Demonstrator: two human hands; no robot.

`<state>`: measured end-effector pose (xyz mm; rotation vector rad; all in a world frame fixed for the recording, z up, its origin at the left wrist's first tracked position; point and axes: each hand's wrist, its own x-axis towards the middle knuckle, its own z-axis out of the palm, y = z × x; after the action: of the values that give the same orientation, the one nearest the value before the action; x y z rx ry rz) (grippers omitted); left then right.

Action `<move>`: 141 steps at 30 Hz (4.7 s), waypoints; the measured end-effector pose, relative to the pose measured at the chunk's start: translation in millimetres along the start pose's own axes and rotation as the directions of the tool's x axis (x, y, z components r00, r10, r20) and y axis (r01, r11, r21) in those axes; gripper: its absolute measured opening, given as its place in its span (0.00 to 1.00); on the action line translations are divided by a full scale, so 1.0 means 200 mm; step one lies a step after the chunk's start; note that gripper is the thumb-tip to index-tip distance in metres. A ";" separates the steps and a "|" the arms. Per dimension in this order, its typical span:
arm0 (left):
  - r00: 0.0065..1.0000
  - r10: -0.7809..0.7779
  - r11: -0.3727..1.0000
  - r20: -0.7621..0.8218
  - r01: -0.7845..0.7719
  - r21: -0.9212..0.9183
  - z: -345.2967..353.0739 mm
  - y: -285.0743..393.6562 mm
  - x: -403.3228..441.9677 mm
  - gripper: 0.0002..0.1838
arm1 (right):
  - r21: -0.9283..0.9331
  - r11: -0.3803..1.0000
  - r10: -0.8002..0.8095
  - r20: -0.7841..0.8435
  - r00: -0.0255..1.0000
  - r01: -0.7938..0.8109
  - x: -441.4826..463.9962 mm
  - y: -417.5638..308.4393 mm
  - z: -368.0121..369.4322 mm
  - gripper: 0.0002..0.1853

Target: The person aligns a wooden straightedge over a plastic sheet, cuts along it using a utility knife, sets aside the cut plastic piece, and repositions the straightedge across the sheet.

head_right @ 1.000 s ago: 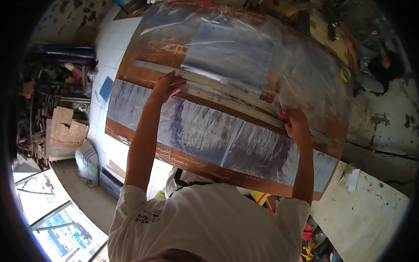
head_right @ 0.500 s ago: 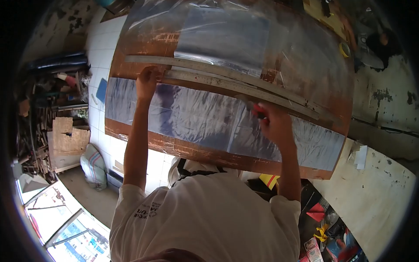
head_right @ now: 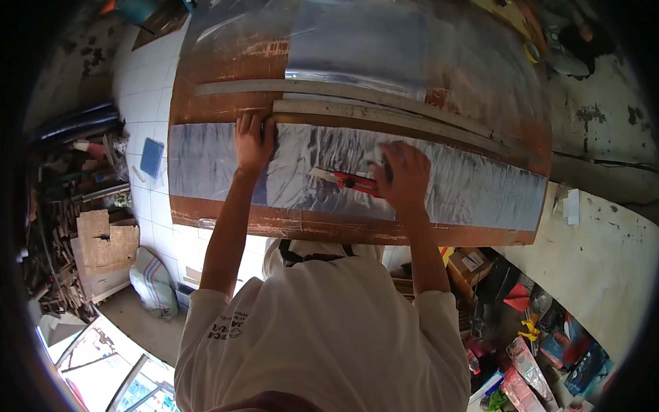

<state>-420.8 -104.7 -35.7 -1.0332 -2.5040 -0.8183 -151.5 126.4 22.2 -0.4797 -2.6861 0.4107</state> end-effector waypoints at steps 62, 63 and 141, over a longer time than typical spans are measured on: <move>0.811 0.128 0.956 0.571 0.054 -0.290 -0.13 -0.11 0.34 0.54 | -0.045 0.930 0.356 -0.137 0.924 -0.365 0.27 0.15 0.19 0.19; 0.811 0.127 0.957 0.571 0.052 -0.287 -0.12 -0.12 0.35 0.54 | -0.036 0.935 0.344 -0.152 0.926 -0.353 0.27 0.15 0.19 0.19; 0.699 0.397 0.874 0.595 -0.088 -0.478 -0.26 -0.14 0.55 0.26 | -0.190 0.972 -0.152 -0.059 0.987 0.138 0.17 0.26 0.01 0.14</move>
<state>-514.2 -93.5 46.3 -2.1201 -2.6802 -1.0599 -168.1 186.2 14.0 -0.3397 -2.6786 0.0990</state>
